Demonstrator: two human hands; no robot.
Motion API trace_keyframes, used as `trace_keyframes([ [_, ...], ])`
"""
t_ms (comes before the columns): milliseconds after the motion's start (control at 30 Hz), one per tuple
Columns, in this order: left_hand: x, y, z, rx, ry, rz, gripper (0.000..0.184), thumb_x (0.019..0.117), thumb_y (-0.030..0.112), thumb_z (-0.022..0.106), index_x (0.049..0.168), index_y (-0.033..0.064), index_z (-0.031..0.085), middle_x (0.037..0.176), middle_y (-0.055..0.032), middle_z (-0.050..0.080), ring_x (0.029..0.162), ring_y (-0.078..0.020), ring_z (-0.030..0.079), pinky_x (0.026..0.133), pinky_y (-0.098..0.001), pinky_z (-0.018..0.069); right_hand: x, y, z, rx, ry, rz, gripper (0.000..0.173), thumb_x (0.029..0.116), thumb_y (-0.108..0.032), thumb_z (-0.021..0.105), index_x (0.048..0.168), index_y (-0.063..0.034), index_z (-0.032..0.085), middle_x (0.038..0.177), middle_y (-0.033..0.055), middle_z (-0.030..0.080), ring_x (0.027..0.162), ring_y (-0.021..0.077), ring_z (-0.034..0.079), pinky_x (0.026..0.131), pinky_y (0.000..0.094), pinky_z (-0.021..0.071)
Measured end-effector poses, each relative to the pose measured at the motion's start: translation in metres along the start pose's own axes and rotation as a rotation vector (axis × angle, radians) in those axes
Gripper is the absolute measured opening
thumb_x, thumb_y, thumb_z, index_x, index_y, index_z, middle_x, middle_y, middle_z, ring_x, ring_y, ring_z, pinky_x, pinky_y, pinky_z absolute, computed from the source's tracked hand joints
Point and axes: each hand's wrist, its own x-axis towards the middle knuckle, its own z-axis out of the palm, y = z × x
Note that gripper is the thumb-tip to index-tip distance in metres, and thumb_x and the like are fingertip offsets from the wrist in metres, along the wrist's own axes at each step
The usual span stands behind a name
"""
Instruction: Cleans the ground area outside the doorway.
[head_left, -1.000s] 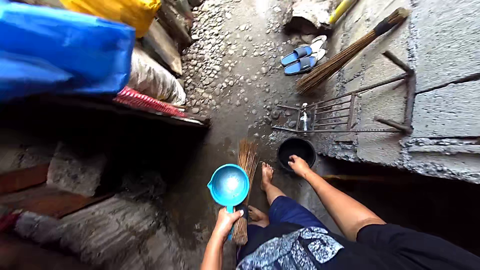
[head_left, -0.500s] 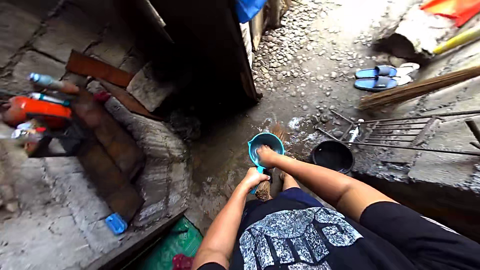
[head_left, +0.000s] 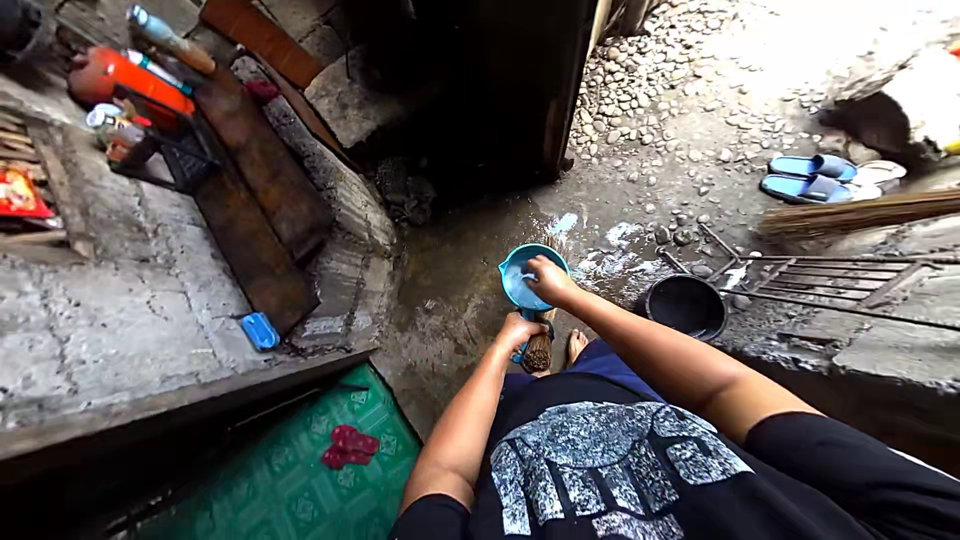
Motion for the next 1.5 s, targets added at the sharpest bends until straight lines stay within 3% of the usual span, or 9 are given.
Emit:
trace_keyframes([
  [133,-0.003,-0.019,0.008,-0.076,0.141,-0.031,0.049,0.0799,0.011,0.084,0.119,-0.0075,0.062,0.109,-0.0218,0.068,0.098,-0.028,0.066,0.091,-0.0469,0.0547,-0.044,0.024,0.009,0.157,0.27,0.22,0.044,0.1022,-0.026,0.061,0.13,0.0073,0.056,0.135,0.0301,0.055,0.125,0.0433,0.057,0.105,0.0566,0.0494],
  [333,0.002,-0.056,0.03,-0.199,0.276,-0.035,0.047,0.0803,0.013,0.084,0.117,-0.0079,0.063,0.109,-0.0223,0.068,0.1,-0.0293,0.066,0.093,-0.0483,0.0538,-0.081,0.077,0.083,0.841,-0.316,0.745,0.075,0.11,-0.059,0.017,0.155,-0.0024,0.035,0.127,0.0266,0.065,0.102,0.0357,0.07,0.087,0.0515,0.0578],
  [433,-0.003,-0.077,0.046,-0.23,0.303,-0.061,0.047,0.0821,0.016,0.083,0.118,-0.0074,0.064,0.11,-0.0221,0.069,0.102,-0.0291,0.067,0.095,-0.0482,0.054,-0.076,0.089,0.105,1.155,-0.474,0.775,0.079,0.1067,-0.066,0.012,0.142,-0.0064,0.05,0.117,0.016,0.069,0.102,0.0275,0.068,0.087,0.0494,0.0561],
  [600,-0.009,-0.115,0.074,-0.282,0.373,-0.03,0.049,0.0892,0.027,0.08,0.121,-0.0075,0.064,0.114,-0.0225,0.069,0.107,-0.028,0.067,0.1,-0.0465,0.0524,-0.072,0.11,0.129,1.201,-0.485,0.776,0.035,0.1107,-0.032,0.035,0.109,-0.0092,0.061,0.089,0.0071,0.069,0.081,0.0178,0.067,0.073,0.0397,0.0565],
  [733,-0.014,-0.151,0.079,-0.364,0.358,-0.164,0.055,0.096,0.037,0.074,0.13,-0.0041,0.06,0.113,-0.022,0.07,0.095,-0.0291,0.072,0.086,-0.0476,0.0601,-0.063,0.14,0.146,0.959,-0.386,0.806,0.024,0.1075,-0.024,0.048,0.108,-0.0032,0.062,0.084,0.0102,0.066,0.072,0.0201,0.065,0.066,0.0399,0.0565],
  [900,-0.026,-0.209,0.059,-0.364,0.439,-0.32,0.053,0.0996,0.042,0.068,0.129,-0.0002,0.057,0.079,-0.0079,0.07,0.057,-0.0137,0.062,0.058,-0.0315,0.0544,-0.066,0.198,0.17,0.552,-0.458,0.649,0.057,0.098,-0.014,0.064,0.146,-0.0057,0.036,0.104,0.0203,0.065,0.08,0.0296,0.068,0.071,0.0479,0.0595],
  [1033,-0.027,-0.272,0.031,-0.193,0.558,-0.461,0.06,0.0985,0.052,0.065,0.131,0.0016,0.06,0.096,-0.0173,0.07,0.077,-0.0276,0.069,0.077,-0.0475,0.0585,-0.068,0.212,0.189,0.061,-0.542,0.49,0.072,0.0909,-0.017,0.074,0.154,-0.019,0.039,0.119,0.0259,0.067,0.105,0.0417,0.068,0.09,0.0615,0.0541],
  [1233,-0.03,-0.337,-0.007,-0.039,0.67,-0.705,0.057,0.1022,0.049,0.059,0.136,0.0033,0.061,0.133,-0.019,0.066,0.126,-0.034,0.063,0.107,-0.0571,0.048,-0.042,0.179,0.247,-0.484,-0.711,0.277,0.08,0.0866,-0.033,0.072,0.158,-0.0377,0.035,0.122,0.0208,0.071,0.11,0.0446,0.068,0.089,0.0683,0.0521],
  [1500,-0.01,-0.426,-0.027,-0.18,0.774,-0.812,0.055,0.1031,0.045,0.059,0.138,0.0028,0.059,0.125,-0.0179,0.07,0.116,-0.0315,0.068,0.1,-0.0531,0.0535,0.011,0.149,0.352,-0.76,-0.846,0.007,0.068,0.0955,-0.033,0.064,0.157,-0.017,0.039,0.141,0.0205,0.061,0.12,0.0456,0.064,0.094,0.0685,0.0506],
])
